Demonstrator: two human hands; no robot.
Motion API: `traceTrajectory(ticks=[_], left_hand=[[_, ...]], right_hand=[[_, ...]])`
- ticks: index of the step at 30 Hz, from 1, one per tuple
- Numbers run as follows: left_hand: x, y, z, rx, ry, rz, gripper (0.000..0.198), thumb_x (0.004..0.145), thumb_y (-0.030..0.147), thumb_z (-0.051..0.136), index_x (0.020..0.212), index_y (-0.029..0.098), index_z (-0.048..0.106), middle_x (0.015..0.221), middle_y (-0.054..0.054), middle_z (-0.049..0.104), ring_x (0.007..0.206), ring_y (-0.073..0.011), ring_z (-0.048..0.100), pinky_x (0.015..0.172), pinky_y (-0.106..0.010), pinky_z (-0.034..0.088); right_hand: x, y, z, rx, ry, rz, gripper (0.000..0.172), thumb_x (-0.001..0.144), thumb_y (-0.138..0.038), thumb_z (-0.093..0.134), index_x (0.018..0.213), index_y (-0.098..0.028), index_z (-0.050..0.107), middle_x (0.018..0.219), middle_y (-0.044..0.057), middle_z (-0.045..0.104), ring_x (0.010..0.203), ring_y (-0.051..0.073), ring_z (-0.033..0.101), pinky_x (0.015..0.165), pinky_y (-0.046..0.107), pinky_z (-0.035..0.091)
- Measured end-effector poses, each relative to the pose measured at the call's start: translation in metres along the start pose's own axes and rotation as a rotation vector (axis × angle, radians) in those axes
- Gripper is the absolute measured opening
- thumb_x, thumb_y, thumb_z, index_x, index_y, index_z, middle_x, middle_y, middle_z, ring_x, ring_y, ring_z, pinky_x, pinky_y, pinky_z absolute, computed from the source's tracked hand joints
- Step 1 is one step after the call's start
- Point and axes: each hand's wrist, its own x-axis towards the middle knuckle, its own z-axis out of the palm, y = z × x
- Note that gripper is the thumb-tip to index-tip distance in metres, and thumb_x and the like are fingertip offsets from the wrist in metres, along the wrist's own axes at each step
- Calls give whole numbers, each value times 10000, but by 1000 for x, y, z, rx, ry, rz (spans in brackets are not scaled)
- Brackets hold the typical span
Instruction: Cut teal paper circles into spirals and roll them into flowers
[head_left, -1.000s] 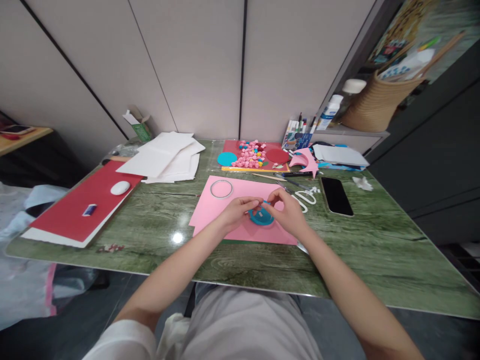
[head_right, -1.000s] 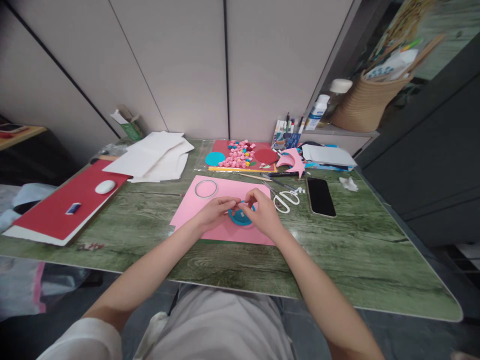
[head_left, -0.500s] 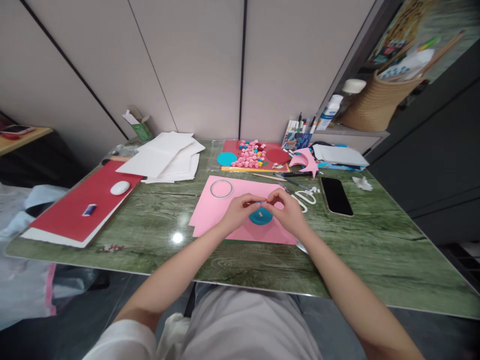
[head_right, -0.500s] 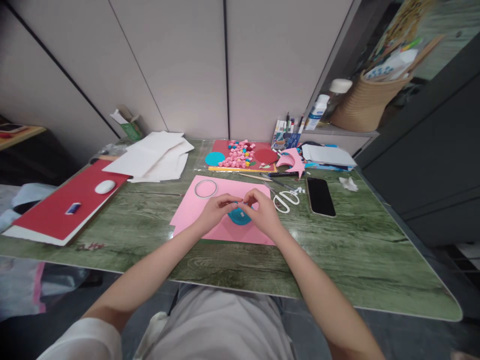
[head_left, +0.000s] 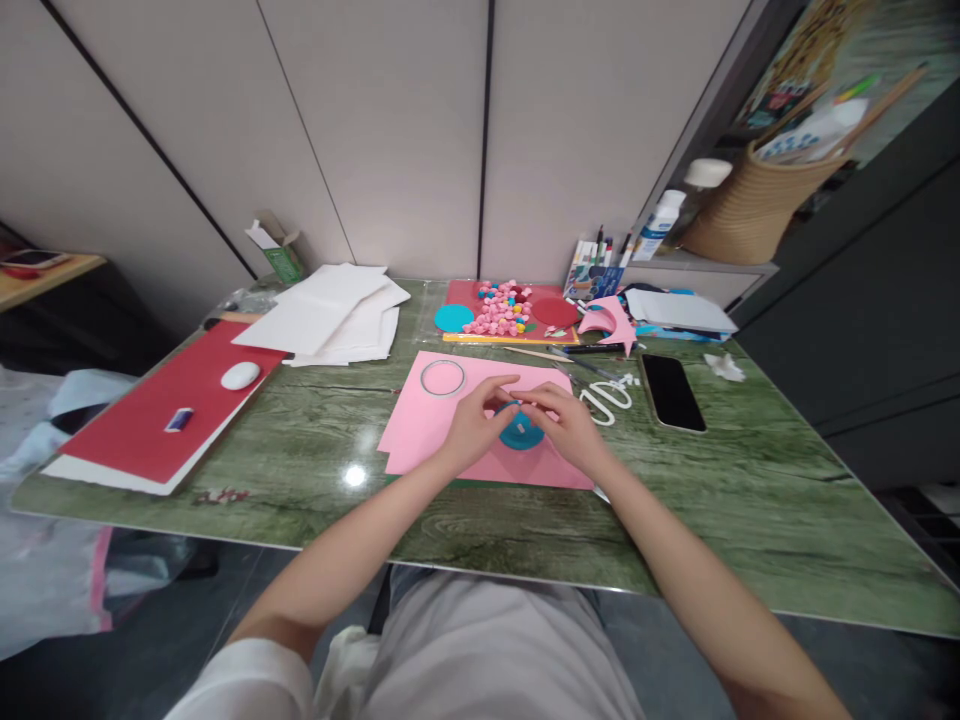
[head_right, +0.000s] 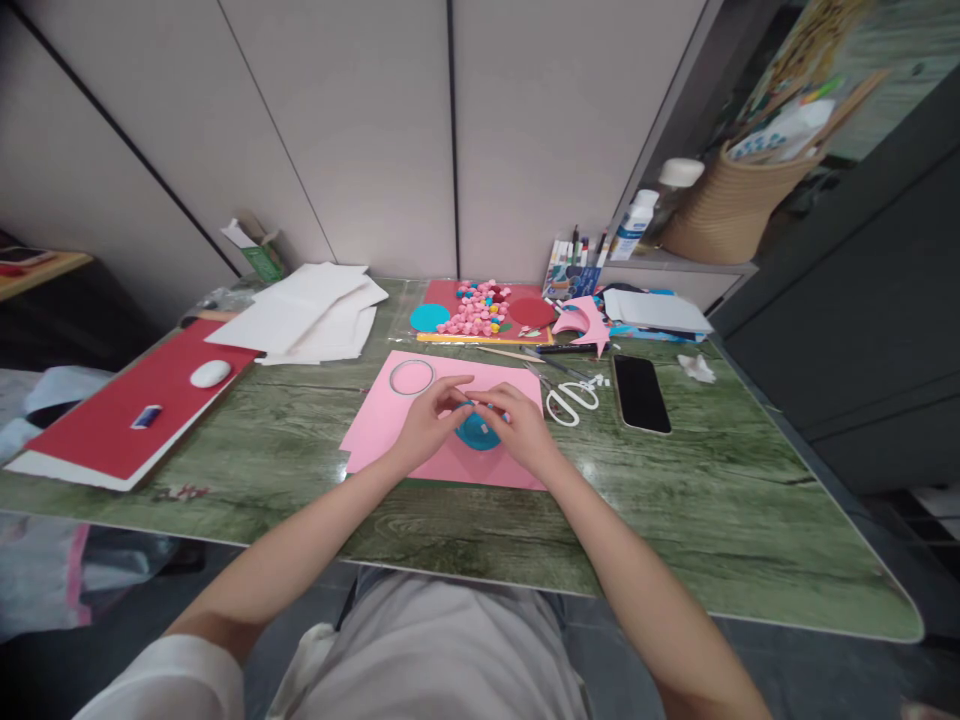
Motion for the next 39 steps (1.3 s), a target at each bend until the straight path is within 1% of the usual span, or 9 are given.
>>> traceTrajectory(ticks=[7, 15, 20, 26, 31, 39], left_hand=[[1, -3, 0, -51, 31, -52, 398, 718, 208, 590, 1105, 166, 508, 736, -10, 590, 704, -111, 556, 672, -234, 425], [1, -4, 0, -74, 30, -67, 380, 703, 213, 606, 1069, 157, 520, 738, -20, 615, 709, -121, 581, 690, -256, 449], [1, -4, 1, -130, 5, -87, 366, 702, 216, 613, 1053, 159, 529, 757, -28, 623, 724, -123, 587, 701, -256, 451], [3, -7, 0, -286, -45, -191, 442, 643, 227, 682, 1054, 160, 533, 820, -45, 638, 788, -140, 593, 769, -288, 443], [4, -7, -1, -359, -82, -266, 443, 638, 246, 691, 1049, 156, 550, 770, -33, 627, 728, -122, 573, 704, -259, 428], [3, -8, 0, -388, -82, -255, 456, 613, 241, 706, 1038, 159, 563, 745, -21, 623, 685, -112, 558, 652, -241, 411]], right_hand=[[-2, 3, 4, -42, 72, -35, 217, 813, -223, 542, 994, -269, 655, 809, 27, 553, 728, 142, 538, 667, 286, 452], [-1, -2, 4, -19, 73, 3, 151, 808, -205, 541, 911, -227, 649, 816, 27, 561, 700, 140, 539, 632, 278, 441], [-1, -2, 4, -55, 97, 16, 107, 781, -188, 566, 864, -212, 628, 774, 12, 556, 677, 136, 530, 634, 275, 427], [-1, -2, 4, -46, 113, 22, 80, 749, -141, 571, 801, -197, 595, 774, -1, 554, 647, 120, 527, 610, 255, 415], [-2, -4, 4, -83, 115, 17, 73, 735, -134, 578, 772, -196, 587, 755, -5, 550, 649, 121, 523, 623, 257, 410], [-2, -11, 4, -117, 94, -35, 49, 749, -167, 572, 779, -206, 576, 764, 5, 540, 644, 129, 521, 625, 267, 427]])
